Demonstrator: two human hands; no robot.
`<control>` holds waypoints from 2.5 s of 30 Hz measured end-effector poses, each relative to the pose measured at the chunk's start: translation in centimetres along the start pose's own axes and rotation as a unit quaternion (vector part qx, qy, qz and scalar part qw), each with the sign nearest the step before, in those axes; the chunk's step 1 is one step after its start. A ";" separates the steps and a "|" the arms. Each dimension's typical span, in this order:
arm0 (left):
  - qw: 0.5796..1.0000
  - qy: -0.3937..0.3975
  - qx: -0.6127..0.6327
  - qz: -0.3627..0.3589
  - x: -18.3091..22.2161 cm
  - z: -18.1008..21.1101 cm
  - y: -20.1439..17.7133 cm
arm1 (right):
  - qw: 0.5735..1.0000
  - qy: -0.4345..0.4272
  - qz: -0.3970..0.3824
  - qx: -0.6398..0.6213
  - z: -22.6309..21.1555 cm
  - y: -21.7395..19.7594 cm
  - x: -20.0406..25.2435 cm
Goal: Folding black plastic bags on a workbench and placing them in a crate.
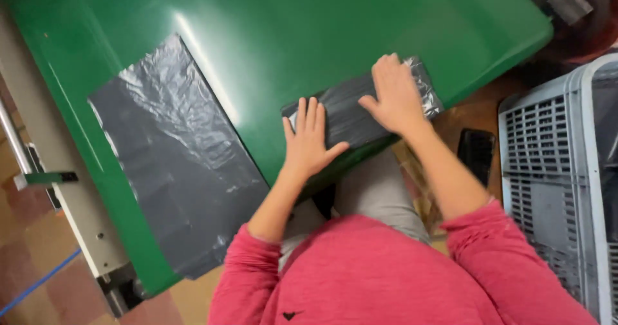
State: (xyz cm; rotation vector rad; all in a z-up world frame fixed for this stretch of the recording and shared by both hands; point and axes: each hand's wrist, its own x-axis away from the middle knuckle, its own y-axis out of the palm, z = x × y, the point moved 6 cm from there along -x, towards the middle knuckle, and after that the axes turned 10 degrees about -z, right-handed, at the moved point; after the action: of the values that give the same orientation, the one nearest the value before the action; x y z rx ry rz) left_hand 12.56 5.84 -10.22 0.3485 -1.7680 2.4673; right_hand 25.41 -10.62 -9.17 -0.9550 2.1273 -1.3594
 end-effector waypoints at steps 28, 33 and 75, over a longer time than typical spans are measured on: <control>0.985 0.074 0.157 0.015 -9.7 -1.8 0.3 | 0.545 0.174 0.098 -0.815 2.5 9.4 8.5; 0.947 0.081 0.119 0.286 -1.0 -2.7 -4.7 | 0.736 0.226 0.110 -0.628 5.1 10.0 14.3; 0.883 -0.188 0.187 0.387 16.7 -38.1 -7.3 | 0.883 -0.053 -0.056 -0.463 -20.9 12.6 -25.5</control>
State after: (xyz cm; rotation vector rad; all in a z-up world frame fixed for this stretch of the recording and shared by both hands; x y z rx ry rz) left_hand -7.32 43.14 -11.27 0.1569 -1.7906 3.5442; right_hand 24.26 24.51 -11.88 -1.4496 2.6720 -0.2192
